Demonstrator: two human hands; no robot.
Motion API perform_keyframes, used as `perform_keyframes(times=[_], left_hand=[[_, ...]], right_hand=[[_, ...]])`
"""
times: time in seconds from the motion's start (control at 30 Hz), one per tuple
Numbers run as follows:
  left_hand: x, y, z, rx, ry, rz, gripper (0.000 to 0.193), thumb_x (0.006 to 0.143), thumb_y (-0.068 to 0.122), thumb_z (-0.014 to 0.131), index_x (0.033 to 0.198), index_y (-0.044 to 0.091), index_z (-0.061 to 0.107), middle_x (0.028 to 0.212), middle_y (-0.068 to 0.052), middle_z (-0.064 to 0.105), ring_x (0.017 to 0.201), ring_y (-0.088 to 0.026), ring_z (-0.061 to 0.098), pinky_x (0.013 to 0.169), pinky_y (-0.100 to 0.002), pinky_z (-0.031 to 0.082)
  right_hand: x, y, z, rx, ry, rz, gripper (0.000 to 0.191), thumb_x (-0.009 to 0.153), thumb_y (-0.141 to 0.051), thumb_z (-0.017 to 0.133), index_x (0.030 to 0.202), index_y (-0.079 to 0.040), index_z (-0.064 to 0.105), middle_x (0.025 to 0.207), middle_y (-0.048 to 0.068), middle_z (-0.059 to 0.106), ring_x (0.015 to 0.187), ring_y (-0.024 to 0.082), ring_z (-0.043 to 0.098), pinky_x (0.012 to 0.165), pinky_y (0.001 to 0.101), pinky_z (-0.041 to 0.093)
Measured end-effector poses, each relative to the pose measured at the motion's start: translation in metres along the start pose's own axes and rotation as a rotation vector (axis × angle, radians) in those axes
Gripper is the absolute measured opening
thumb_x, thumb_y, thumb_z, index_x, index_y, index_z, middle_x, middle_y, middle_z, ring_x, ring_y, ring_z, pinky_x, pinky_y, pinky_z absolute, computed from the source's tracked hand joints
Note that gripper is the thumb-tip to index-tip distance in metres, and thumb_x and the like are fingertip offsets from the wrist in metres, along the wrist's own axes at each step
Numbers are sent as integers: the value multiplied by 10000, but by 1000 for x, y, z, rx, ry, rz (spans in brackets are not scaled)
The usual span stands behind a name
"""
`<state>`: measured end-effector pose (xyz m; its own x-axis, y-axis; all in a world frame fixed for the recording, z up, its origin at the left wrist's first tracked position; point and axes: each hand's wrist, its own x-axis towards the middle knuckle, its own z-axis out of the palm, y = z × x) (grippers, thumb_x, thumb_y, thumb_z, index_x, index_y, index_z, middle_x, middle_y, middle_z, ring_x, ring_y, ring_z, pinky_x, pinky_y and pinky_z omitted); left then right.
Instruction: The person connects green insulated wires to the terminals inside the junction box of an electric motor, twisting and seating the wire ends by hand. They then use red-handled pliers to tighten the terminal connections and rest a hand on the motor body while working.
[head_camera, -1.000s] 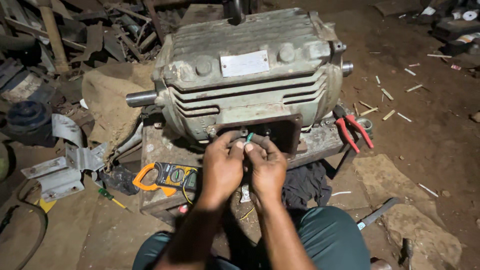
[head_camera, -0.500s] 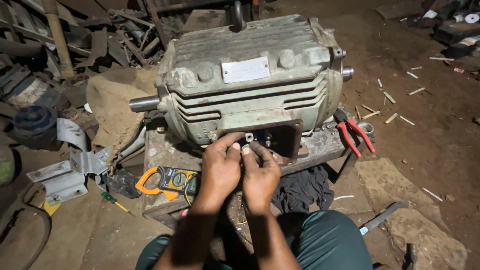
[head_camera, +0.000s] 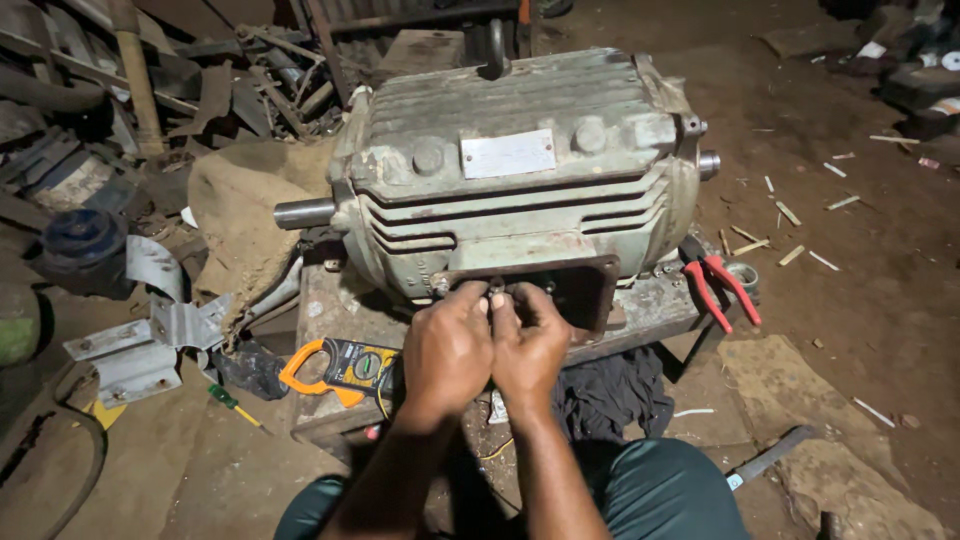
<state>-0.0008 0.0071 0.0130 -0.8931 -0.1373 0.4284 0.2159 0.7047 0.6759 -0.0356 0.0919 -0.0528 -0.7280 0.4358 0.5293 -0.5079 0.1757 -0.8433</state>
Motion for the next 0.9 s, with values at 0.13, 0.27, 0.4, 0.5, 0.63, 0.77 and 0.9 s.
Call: perform_keyframes(times=[0.13, 0.27, 0.4, 0.5, 0.63, 0.77, 0.9], left_hand=[[-1, -1, 0, 28, 47, 65, 243, 918, 172, 585, 1092, 104, 740, 964, -218, 724, 900, -454, 687, 761, -556, 536], [-2, -6, 8, 84, 82, 98, 237, 895, 164, 595, 1064, 112, 753, 968, -196, 741, 869, -449, 696, 741, -549, 548], [-2, -12, 16, 50, 138, 143, 216, 894, 198, 637, 1058, 108, 745, 961, -203, 738, 863, -437, 705, 734, -520, 568], [-4, -15, 18, 44, 141, 182, 225, 902, 129, 587, 1074, 115, 732, 975, -191, 743, 873, -431, 707, 740, -526, 560], [-5, -14, 16, 69, 92, 161, 218, 893, 129, 587, 1055, 135, 732, 965, -176, 742, 867, -436, 700, 734, -543, 551], [-2, -10, 10, 125, 21, 124, 184, 910, 168, 592, 1035, 126, 721, 962, -180, 732, 887, -456, 682, 739, -579, 530], [0, -5, 7, 78, 6, 100, 254, 895, 171, 564, 1093, 149, 722, 952, -187, 733, 874, -453, 689, 739, -575, 533]], right_hand=[[5, -9, -8, -215, 2, -279, 98, 870, -78, 750, 940, -14, 728, 860, 158, 716, 775, 325, 693, 713, 385, 538], [5, -17, -14, -342, 31, -262, 157, 789, -127, 812, 894, -28, 750, 771, 162, 657, 690, 357, 668, 622, 429, 516], [4, -18, -19, -327, 9, -422, 152, 843, -92, 775, 960, -15, 716, 887, 157, 668, 802, 372, 669, 683, 422, 534], [2, -14, -22, -320, 26, -410, 124, 843, -102, 786, 929, -39, 723, 865, 140, 684, 771, 338, 687, 666, 405, 542], [1, -8, -24, -286, -25, -365, 81, 864, -85, 781, 924, -52, 737, 859, 135, 704, 763, 328, 702, 664, 390, 544], [-1, -1, -21, -204, -41, -314, 112, 888, -81, 758, 978, -20, 732, 899, 143, 726, 796, 290, 724, 710, 360, 562], [-8, 11, -20, -10, -66, -127, 180, 904, -92, 731, 1043, 22, 730, 921, 119, 765, 805, 165, 719, 742, 311, 572]])
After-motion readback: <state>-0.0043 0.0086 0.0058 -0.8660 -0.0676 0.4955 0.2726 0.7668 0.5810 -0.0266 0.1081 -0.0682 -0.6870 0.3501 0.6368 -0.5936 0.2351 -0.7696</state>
